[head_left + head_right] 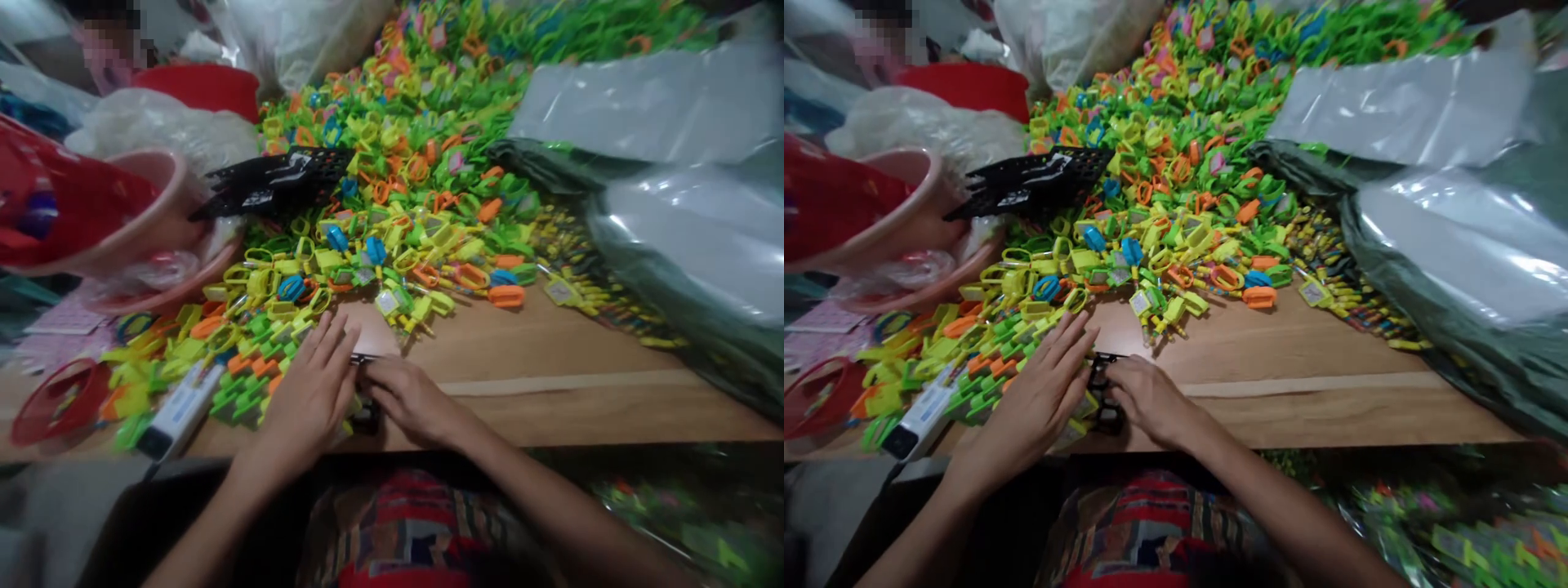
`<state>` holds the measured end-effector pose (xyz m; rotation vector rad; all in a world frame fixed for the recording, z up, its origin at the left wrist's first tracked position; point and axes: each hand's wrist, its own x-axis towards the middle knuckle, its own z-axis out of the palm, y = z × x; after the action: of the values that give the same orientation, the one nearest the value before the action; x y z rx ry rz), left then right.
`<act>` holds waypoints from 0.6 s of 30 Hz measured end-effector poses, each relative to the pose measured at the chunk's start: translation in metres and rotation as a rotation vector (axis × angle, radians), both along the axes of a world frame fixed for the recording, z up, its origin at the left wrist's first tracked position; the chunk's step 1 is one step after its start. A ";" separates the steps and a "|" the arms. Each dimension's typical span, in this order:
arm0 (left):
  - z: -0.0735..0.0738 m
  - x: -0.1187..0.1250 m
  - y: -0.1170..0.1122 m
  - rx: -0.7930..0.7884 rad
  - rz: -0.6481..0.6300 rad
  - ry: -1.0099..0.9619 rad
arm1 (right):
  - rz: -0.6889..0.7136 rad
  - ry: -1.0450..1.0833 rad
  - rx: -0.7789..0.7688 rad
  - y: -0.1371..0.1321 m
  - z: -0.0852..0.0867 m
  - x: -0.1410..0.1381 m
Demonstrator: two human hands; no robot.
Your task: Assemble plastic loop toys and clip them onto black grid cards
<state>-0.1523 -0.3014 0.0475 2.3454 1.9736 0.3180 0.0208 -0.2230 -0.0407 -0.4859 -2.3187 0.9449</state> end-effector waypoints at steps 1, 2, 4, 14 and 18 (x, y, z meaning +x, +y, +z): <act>0.000 -0.001 -0.001 0.002 -0.020 0.001 | -0.090 -0.004 0.007 0.010 0.008 0.007; -0.001 -0.001 -0.002 0.003 -0.039 0.000 | -0.196 -0.030 0.029 0.019 0.014 0.014; -0.001 -0.002 -0.003 0.007 -0.065 -0.013 | -0.385 -0.141 0.091 0.036 0.021 0.026; -0.003 0.002 -0.008 0.069 0.044 -0.112 | -0.712 -0.212 -0.080 0.039 -0.012 0.063; -0.003 0.003 -0.008 0.024 0.041 -0.074 | -0.742 -0.166 -0.059 0.036 -0.013 0.067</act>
<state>-0.1494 -0.3092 0.0442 2.2746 1.9967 0.4268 0.0882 -0.1866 -0.0541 -1.3677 -1.9806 0.6136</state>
